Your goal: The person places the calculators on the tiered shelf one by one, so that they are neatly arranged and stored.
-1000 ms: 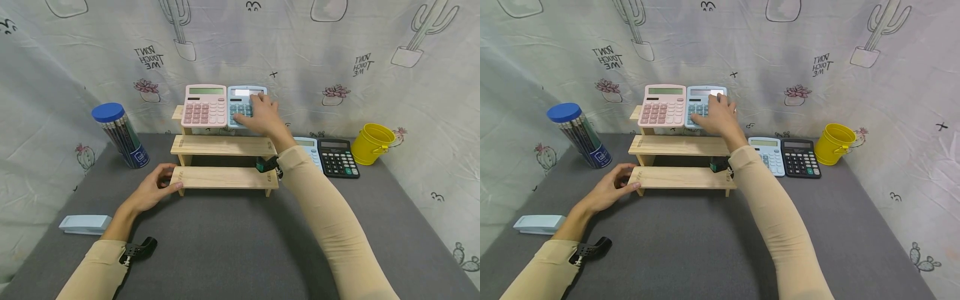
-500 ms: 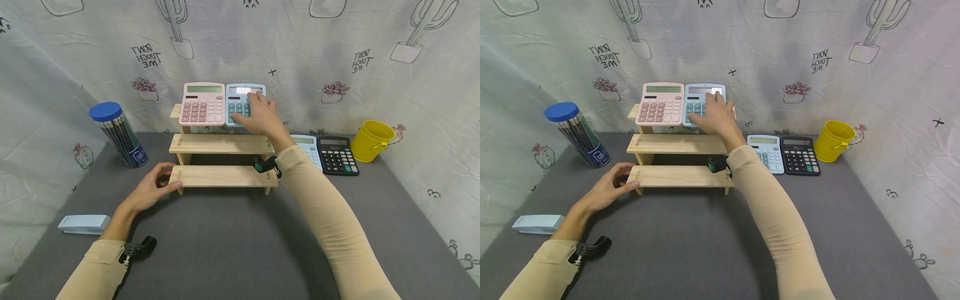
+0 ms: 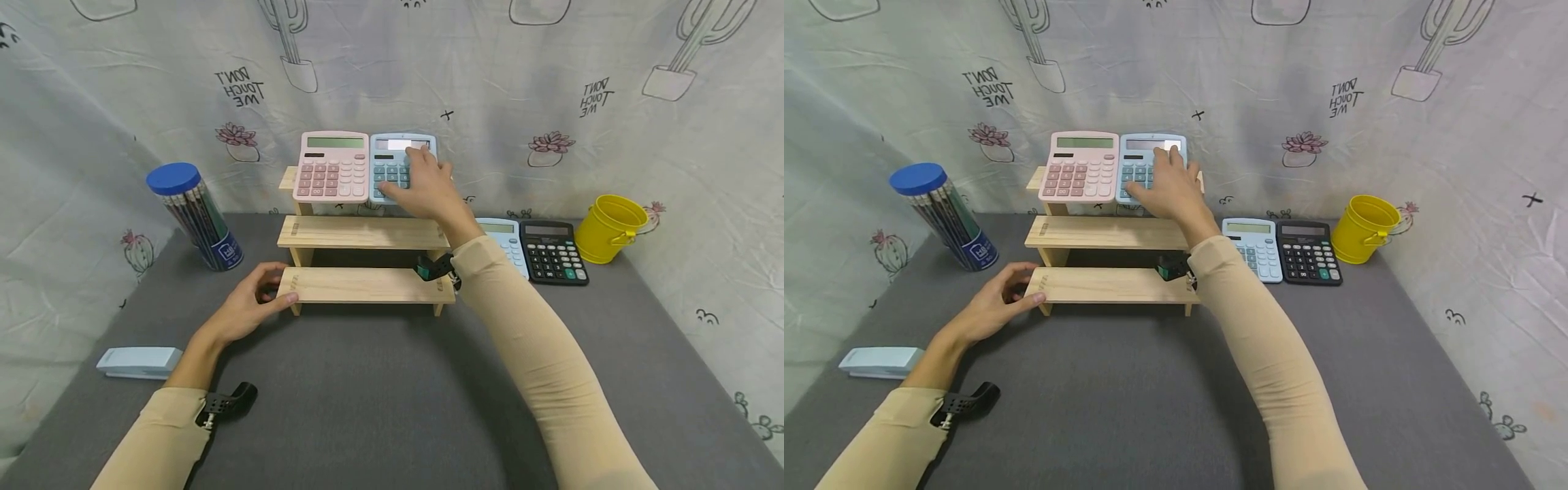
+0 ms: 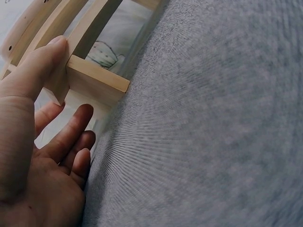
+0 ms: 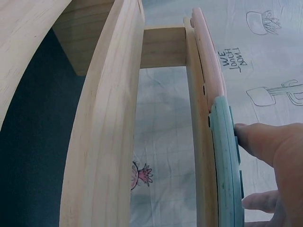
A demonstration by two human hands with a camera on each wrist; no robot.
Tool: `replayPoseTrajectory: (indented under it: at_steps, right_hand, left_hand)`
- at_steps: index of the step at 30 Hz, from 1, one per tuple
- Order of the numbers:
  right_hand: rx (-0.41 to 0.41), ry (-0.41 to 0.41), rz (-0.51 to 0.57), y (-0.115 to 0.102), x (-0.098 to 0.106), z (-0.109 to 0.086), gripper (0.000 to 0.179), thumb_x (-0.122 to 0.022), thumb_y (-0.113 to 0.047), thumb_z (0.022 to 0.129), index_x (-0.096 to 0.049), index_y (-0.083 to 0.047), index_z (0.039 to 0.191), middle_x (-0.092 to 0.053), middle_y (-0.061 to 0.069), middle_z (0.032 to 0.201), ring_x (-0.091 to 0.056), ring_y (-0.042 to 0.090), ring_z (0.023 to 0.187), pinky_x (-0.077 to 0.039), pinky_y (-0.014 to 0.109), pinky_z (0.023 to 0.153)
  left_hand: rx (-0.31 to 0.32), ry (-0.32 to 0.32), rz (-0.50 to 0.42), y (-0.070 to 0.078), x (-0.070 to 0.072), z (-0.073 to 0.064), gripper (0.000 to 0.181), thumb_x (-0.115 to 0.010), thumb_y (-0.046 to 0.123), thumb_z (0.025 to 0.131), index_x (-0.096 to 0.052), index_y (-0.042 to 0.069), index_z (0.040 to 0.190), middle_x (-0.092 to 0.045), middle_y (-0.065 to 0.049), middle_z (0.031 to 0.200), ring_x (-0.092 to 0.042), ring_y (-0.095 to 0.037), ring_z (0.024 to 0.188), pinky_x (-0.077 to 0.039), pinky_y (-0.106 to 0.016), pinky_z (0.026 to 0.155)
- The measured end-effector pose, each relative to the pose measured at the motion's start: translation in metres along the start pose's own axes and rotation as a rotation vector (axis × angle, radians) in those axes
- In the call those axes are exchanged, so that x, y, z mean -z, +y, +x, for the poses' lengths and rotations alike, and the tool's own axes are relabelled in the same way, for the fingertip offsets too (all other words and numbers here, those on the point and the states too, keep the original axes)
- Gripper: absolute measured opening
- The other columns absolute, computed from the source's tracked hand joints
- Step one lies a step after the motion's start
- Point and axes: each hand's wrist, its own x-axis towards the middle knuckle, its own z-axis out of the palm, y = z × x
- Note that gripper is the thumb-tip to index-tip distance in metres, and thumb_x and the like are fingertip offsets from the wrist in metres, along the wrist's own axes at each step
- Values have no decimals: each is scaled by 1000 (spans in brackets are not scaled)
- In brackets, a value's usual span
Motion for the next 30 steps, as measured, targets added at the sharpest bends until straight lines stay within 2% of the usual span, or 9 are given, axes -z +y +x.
replayPoseTrajectory:
  at_steps: [9, 13, 21, 30]
  right_hand:
    - [24, -2, 35, 6, 1, -3, 88, -54, -57, 100, -12, -16, 166, 2, 11, 173, -2, 47, 156, -13, 64, 122]
    - [50, 13, 53, 13, 4, -9, 87, -55, -56, 100, -13, -16, 166, -3, 11, 173, -4, 46, 156, -14, 64, 122]
    - [80, 45, 61, 38, 18, -28, 87, -56, -55, 100, -14, -15, 166, -10, 14, 171, -8, 42, 155, -16, 64, 121]
    - [83, 63, -14, 74, 34, -54, 82, -54, -54, 102, -19, -14, 165, -20, 18, 167, -15, 49, 150, -20, 68, 116]
  left_hand:
    - [7, 0, 11, -2, 0, 3, 66, -70, 36, 99, -39, 11, 152, -58, -22, 140, -54, -32, 121, -43, -30, 86]
    - [11, 0, 8, -3, 0, 4, 66, -70, 36, 99, -38, 11, 152, -57, -23, 140, -54, -32, 120, -43, -30, 86]
    - [8, -5, 4, -3, -2, 4, 67, -70, 36, 99, -38, 11, 152, -58, -21, 140, -54, -30, 117, -44, -30, 85]
    - [3, 7, 4, -2, -2, 4, 66, -70, 35, 99, -39, 11, 152, -59, -21, 138, -54, -29, 117, -43, -28, 85]
